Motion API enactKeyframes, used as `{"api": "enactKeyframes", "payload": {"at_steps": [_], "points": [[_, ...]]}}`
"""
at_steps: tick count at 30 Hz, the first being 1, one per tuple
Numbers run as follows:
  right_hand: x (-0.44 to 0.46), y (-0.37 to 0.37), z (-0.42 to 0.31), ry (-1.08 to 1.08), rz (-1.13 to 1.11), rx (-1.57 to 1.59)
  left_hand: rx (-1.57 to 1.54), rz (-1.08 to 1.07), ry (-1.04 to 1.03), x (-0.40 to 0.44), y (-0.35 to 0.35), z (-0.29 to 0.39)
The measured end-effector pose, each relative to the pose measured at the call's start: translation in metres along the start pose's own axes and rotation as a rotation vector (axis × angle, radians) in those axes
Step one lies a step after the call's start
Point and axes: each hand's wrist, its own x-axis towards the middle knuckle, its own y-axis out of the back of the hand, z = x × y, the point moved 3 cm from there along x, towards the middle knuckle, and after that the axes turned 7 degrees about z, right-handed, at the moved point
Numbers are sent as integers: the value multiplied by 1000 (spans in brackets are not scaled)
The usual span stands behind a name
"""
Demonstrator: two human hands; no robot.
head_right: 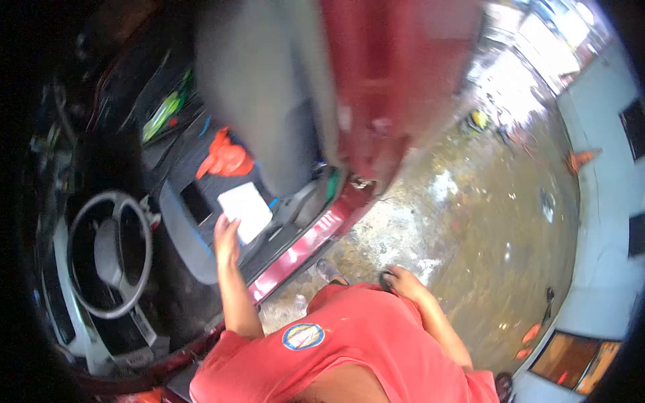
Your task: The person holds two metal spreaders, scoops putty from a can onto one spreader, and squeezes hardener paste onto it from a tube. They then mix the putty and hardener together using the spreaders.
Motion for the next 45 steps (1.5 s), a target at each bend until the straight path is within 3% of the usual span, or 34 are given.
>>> {"api": "enactKeyframes", "payload": {"at_steps": [2,3,5,7,9,11,13,14,15,17,19,22,25,27,32,39,42,45], "points": [[8,-2,-115,202,40,71,-27,-105,10,-19,3,43],[48,-19,-140,491,67,310,142,-160,-138,-32,-24,105],[59,-23,-183,560,-84,781,187,-357,-107,-37,-32,86],[46,-17,-165,556,-283,1109,199,-512,43,-99,-94,53],[42,-17,-130,502,-395,1190,365,-618,75,-133,-145,20],[21,-8,-81,408,-387,1488,383,-741,36,-160,-191,-14],[2,10,-31,388,-306,1740,61,-693,146,-191,-239,-42],[-5,21,-5,375,-267,1863,-203,-845,199,-204,-257,-62],[-9,30,19,410,-193,1933,-261,-807,147,-231,-285,-71],[-13,38,60,477,-42,2085,-21,-815,60,-249,-297,-130],[-16,38,85,437,91,2116,152,-869,23,-277,-314,-181],[-33,40,117,355,260,2147,406,-696,240,-321,-354,-196],[-51,45,134,364,336,2240,461,-827,235,-327,-377,-202],[-58,41,146,449,361,2346,421,-844,270,-336,-384,-201],[-80,43,173,333,664,2193,192,-946,294,-334,-398,-207],[-90,36,172,336,820,2122,257,-1114,446,-317,-399,-214],[-88,38,162,246,919,2085,310,-1055,412,-316,-402,-207],[-87,36,138,390,981,1965,326,-927,431,-298,-398,-208]]}}
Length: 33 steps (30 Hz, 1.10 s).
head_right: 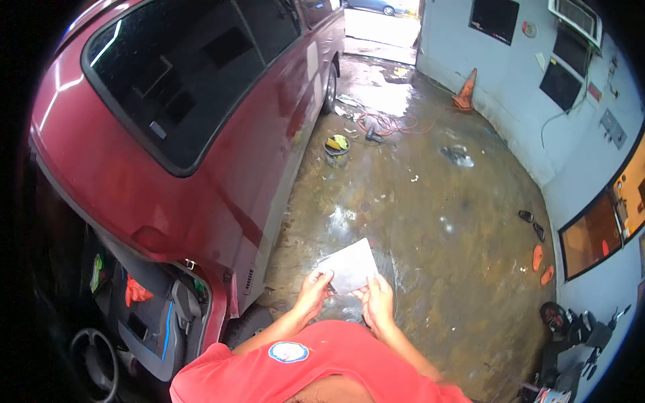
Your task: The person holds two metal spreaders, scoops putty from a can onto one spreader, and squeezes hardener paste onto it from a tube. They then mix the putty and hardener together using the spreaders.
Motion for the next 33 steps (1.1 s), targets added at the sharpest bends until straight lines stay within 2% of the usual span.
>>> {"api": "enactKeyframes", "payload": {"at_steps": [4,5,8,9,12,13,16,18,20,22,23,24,25,26,28,30,31,32,33], "points": [[-10,-17,11,69,-72,-208,-41,35,36,3,23,6],[-15,-19,13,52,-83,-321,-36,29,49,3,29,9],[-26,-23,36,212,-203,-692,-32,-12,73,6,49,15],[-42,-59,23,331,-287,-634,-29,-30,81,6,55,17],[-54,-82,32,400,-367,-796,29,-28,140,-5,66,37],[-60,-91,35,482,-392,-804,34,-53,152,-7,72,38],[-65,-89,61,418,-274,-901,10,-102,147,-16,76,44],[-66,-90,70,542,-334,-1067,-52,-87,90,-35,72,51],[-66,-104,67,687,-398,-1221,-153,-233,111,-30,80,35],[-66,-110,68,686,-425,-1326,-300,-390,155,-38,84,38],[-64,-114,66,692,-449,-1381,-228,-390,104,-40,86,44],[-63,-117,65,702,-470,-1431,-169,-330,137,-39,89,50],[-62,-118,67,705,-542,-1442,-107,-270,166,-35,91,57],[-61,-120,66,737,-515,-1428,-42,-207,196,-33,95,61],[-64,-124,66,790,-455,-1400,-131,-68,158,-28,101,67],[-56,-103,76,762,-125,-1236,-19,-52,141,-7,119,53],[-50,-92,82,617,-31,-1030,-95,-131,141,-9,119,52],[-42,-79,86,476,62,-817,-169,-209,144,-24,105,79],[-35,-72,90,320,46,-661,-240,-287,149,-32,97,94]]}}
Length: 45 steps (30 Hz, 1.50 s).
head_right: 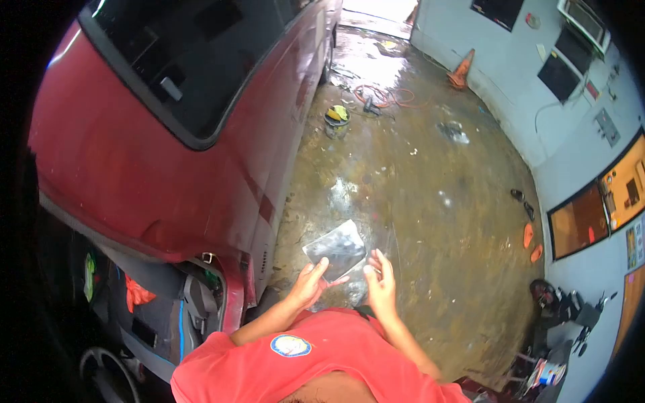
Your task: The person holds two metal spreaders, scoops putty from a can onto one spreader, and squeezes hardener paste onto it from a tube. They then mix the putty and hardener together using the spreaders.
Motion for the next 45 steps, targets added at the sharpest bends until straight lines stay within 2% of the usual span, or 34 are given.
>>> {"api": "enactKeyframes", "payload": {"at_steps": [1,3,5,7,9,11,17,24,30,33,34,39,43,45], "points": [[2,3,5,-121,21,186,67,-63,8,-1,0,0],[8,5,1,-377,60,360,200,-193,38,-3,3,-2],[10,-1,-18,-420,33,578,373,-270,95,-3,12,-7],[10,2,-5,-453,-6,565,523,-339,82,-14,2,0],[7,3,-5,-445,6,621,722,-305,180,-25,-16,18],[4,4,-5,-445,6,696,667,-343,-54,-27,-27,18],[-8,6,-10,-533,-108,972,722,-401,-12,-27,-24,19],[-15,13,-9,-463,-91,1000,546,-414,167,-16,-20,13],[-20,29,-2,-511,-100,973,458,-439,191,-1,-12,5],[-16,39,4,-513,-29,949,245,-319,270,5,-15,8],[-16,43,3,-517,14,942,307,-329,211,9,-12,5],[-6,98,32,-399,320,961,151,-74,97,20,5,7],[5,134,-32,-427,612,988,232,48,-53,23,12,15],[10,136,-33,-313,523,663,295,39,-84,27,11,13]]}}
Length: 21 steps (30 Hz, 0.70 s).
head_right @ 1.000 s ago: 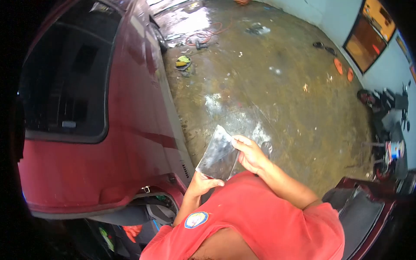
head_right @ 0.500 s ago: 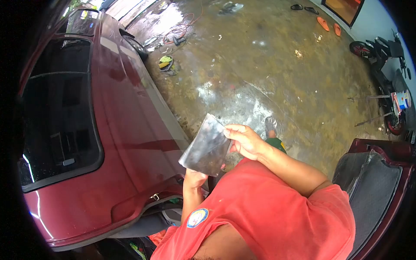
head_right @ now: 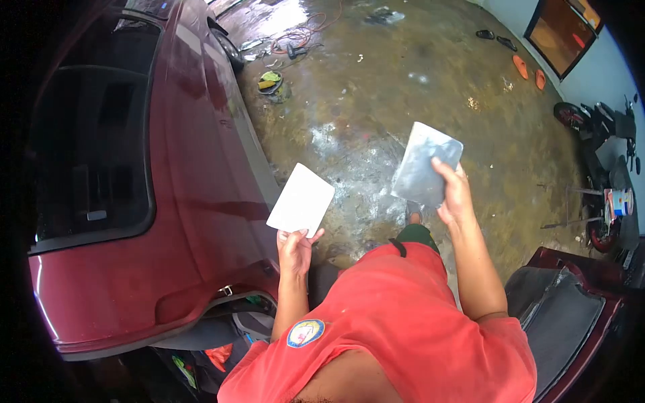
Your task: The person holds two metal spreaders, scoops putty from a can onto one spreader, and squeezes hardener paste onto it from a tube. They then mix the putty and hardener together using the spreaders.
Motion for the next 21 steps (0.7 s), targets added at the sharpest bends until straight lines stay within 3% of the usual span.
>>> {"api": "enactKeyframes", "payload": {"at_steps": [1,2,4,6,7,9,10,11,12,13,14,15,17,18,19,21], "points": [[-1,-2,-4,88,-43,-145,29,-20,-12,3,-2,-4],[-4,-7,4,23,-73,-230,58,-44,-22,6,-5,-7],[-20,-37,15,270,-231,-676,153,-37,-31,4,-22,-13],[-44,-76,14,769,-560,-899,255,-61,-85,5,-38,-21],[-47,-81,22,850,-601,-966,307,-48,-121,4,-52,-21],[-61,-88,34,1049,-751,-1065,627,-249,-300,15,-57,-33],[-75,-92,38,1168,-862,-1094,626,-318,-341,27,-62,-42],[-96,-95,39,1237,-996,-1081,145,-405,-30,52,-60,-63],[-113,-96,37,1182,-1004,-1024,-332,-465,310,70,-77,-67],[-109,-93,32,1186,-951,-990,-492,-482,459,75,-87,-68],[-101,-88,28,1192,-897,-954,-167,-108,311,68,-82,-75],[-82,-78,30,1100,-776,-957,101,-221,55,42,-104,-58],[-45,-60,27,1044,-568,-1024,160,-361,88,34,-116,-58],[-51,-57,22,1101,-623,-1015,190,-432,101,30,-122,-57],[-66,-56,17,1159,-675,-1003,28,-381,390,47,-122,-71],[-80,-54,-2,1165,-761,-960,107,-358,339,56,-132,-94]]}}
